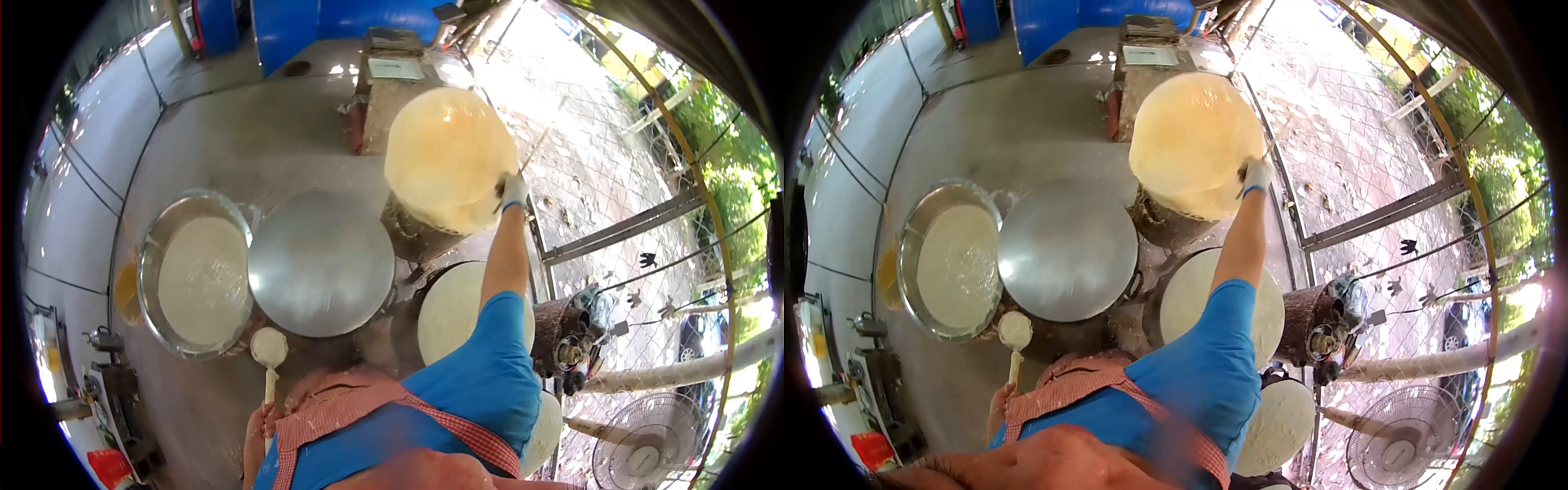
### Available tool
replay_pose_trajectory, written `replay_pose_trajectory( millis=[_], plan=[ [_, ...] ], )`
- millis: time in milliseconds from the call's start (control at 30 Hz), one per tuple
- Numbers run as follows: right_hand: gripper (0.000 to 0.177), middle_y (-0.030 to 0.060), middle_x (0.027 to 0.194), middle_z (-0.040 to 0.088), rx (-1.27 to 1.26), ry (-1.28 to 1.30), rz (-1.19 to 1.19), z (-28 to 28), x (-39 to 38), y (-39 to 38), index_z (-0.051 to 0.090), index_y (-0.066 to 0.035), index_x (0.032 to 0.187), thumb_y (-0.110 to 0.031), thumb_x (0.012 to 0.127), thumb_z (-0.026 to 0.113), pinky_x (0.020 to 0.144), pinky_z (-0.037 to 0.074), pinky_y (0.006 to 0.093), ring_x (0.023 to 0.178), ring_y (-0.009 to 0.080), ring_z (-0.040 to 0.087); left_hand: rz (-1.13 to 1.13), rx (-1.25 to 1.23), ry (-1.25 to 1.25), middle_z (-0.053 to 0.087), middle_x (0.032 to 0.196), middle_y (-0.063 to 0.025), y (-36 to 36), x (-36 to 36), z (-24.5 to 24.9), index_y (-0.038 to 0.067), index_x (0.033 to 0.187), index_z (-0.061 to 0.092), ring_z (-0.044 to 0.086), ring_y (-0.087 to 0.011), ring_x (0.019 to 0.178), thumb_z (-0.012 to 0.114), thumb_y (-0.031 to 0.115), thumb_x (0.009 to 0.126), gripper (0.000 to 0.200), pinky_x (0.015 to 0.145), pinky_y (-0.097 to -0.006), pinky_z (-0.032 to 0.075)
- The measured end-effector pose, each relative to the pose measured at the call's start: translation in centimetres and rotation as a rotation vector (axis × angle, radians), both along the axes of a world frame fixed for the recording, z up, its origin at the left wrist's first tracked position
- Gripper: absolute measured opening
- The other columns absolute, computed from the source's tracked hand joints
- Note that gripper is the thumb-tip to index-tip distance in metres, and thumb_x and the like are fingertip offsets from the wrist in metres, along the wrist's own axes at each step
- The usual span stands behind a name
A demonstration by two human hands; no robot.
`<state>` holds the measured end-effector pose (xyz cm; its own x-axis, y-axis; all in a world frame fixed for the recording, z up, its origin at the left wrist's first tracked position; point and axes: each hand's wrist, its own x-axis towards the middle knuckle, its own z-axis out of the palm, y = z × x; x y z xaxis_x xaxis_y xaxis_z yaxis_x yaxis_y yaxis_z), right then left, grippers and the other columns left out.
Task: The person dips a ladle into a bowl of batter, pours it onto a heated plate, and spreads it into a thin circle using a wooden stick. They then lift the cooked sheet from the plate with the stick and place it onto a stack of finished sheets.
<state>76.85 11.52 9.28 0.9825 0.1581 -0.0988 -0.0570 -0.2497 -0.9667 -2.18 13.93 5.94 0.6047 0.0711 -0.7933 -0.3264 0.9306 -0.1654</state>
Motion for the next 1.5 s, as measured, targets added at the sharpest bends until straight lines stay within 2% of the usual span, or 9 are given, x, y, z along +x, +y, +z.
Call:
replay_pose_trajectory(
  millis=[267, 433, 533, 600, 733, 967, 1167, 1333, 1500],
  plan=[
    [0.017, 0.0154, 0.058, 0.054, 0.298, 0.483, -0.501, -16.9, 1.2, -4.9, 0.055, 0.003, 0.082, -0.013, 0.078, 0.059, 0.034, 0.038, 0.0355, 0.041, 0.0231, 0.053, 0.053, -0.066, 0.014, 0.030, 0.051, 0.0027, 0.6, 2.1, 2.5, 0.021, 0.121, 0.053, 0.028, -0.0066, 0.039, 0.044, 0.023, 0.095, 0.028, 0.033, -0.0216, 0.026],
    [0.050, 0.0209, 0.074, 0.063, -0.330, 0.106, -0.390, -21.3, 4.1, -7.2, 0.062, 0.009, 0.098, -0.035, 0.074, 0.066, 0.060, 0.047, 0.0458, 0.065, 0.0325, 0.061, 0.071, -0.086, -0.169, 0.036, 0.054, 0.0021, 1.5, 0.4, -1.0, 0.021, 0.124, 0.052, 0.030, -0.0055, 0.038, 0.044, 0.025, 0.095, 0.031, 0.031, -0.0197, 0.025],
    [0.062, 0.0225, 0.093, 0.064, -0.371, -0.077, -0.318, -14.9, -2.1, -7.2, 0.060, 0.007, 0.103, -0.048, 0.073, 0.066, 0.072, 0.045, 0.0443, 0.078, 0.0327, 0.059, 0.100, -0.056, -0.214, 0.034, 0.055, 0.0016, 2.5, 0.4, -1.7, 0.017, 0.122, 0.053, 0.029, -0.0055, 0.040, 0.047, 0.024, 0.093, 0.031, 0.033, -0.0197, 0.028],
    [0.038, 0.0055, 0.060, 0.054, -0.126, -0.316, -0.172, -16.2, -4.0, -5.9, 0.060, 0.003, 0.094, -0.033, 0.082, 0.063, 0.043, 0.037, 0.0322, 0.047, 0.0134, 0.046, 0.149, 0.027, -0.106, 0.033, 0.055, 0.0013, 3.1, 0.4, -2.1, 0.014, 0.122, 0.052, 0.030, -0.0058, 0.040, 0.048, 0.023, 0.092, 0.031, 0.034, -0.0194, 0.031],
    [0.024, -0.0012, 0.052, 0.045, 0.019, 0.188, 0.347, -9.7, -15.3, 0.5, 0.063, -0.002, 0.092, -0.023, 0.081, 0.063, 0.032, 0.028, 0.0229, 0.037, 0.0074, 0.037, 0.368, 0.138, -0.241, 0.032, 0.056, 0.0000, 4.8, -0.8, -1.9, 0.014, 0.127, 0.046, 0.028, -0.0067, 0.040, 0.044, 0.021, 0.095, 0.033, 0.033, -0.0187, 0.030],
    [0.030, 0.0073, 0.060, 0.058, -0.579, -0.163, 1.120, 0.0, -39.4, 16.6, 0.066, -0.006, 0.101, -0.026, 0.079, 0.061, 0.046, 0.043, 0.0312, 0.048, 0.0162, 0.054, 0.236, 0.565, 0.100, 0.031, 0.056, 0.0034, 15.2, -8.6, -2.0, 0.019, 0.115, 0.046, 0.029, -0.0053, 0.041, 0.041, 0.020, 0.096, 0.020, 0.031, -0.0176, 0.027],
    [0.030, 0.0174, 0.082, 0.065, -1.238, -0.834, 1.597, -5.9, -60.6, 24.5, 0.067, -0.008, 0.088, -0.034, 0.080, 0.052, 0.072, 0.049, 0.0454, 0.081, 0.0339, 0.063, -0.224, 0.460, 0.342, 0.033, 0.055, 0.0032, 28.3, -17.8, -22.5, 0.006, 0.111, 0.044, 0.030, -0.0074, 0.038, 0.049, 0.012, 0.091, 0.022, 0.031, -0.0223, 0.027],
    [0.042, 0.0179, 0.083, 0.065, -1.090, -0.569, 1.383, -7.1, -63.8, 21.5, 0.064, -0.007, 0.086, -0.047, 0.077, 0.057, 0.071, 0.048, 0.0455, 0.080, 0.0346, 0.063, -0.639, 0.588, 0.539, 0.034, 0.055, 0.0037, 30.1, -18.8, -25.5, 0.000, 0.094, 0.046, 0.031, -0.0078, 0.041, 0.049, 0.021, 0.093, 0.021, 0.036, -0.0240, 0.028],
    [0.045, 0.0177, 0.086, 0.065, -1.144, -0.302, 1.304, -7.5, -69.4, 16.3, 0.063, -0.007, 0.095, -0.048, 0.080, 0.056, 0.074, 0.048, 0.0450, 0.083, 0.0368, 0.062, -0.098, 0.465, 0.034, 0.033, 0.058, 0.0032, 30.1, -18.7, -15.2, 0.002, 0.106, 0.043, 0.032, -0.0062, 0.044, 0.051, 0.022, 0.093, 0.025, 0.038, -0.0193, 0.028]
  ],
)
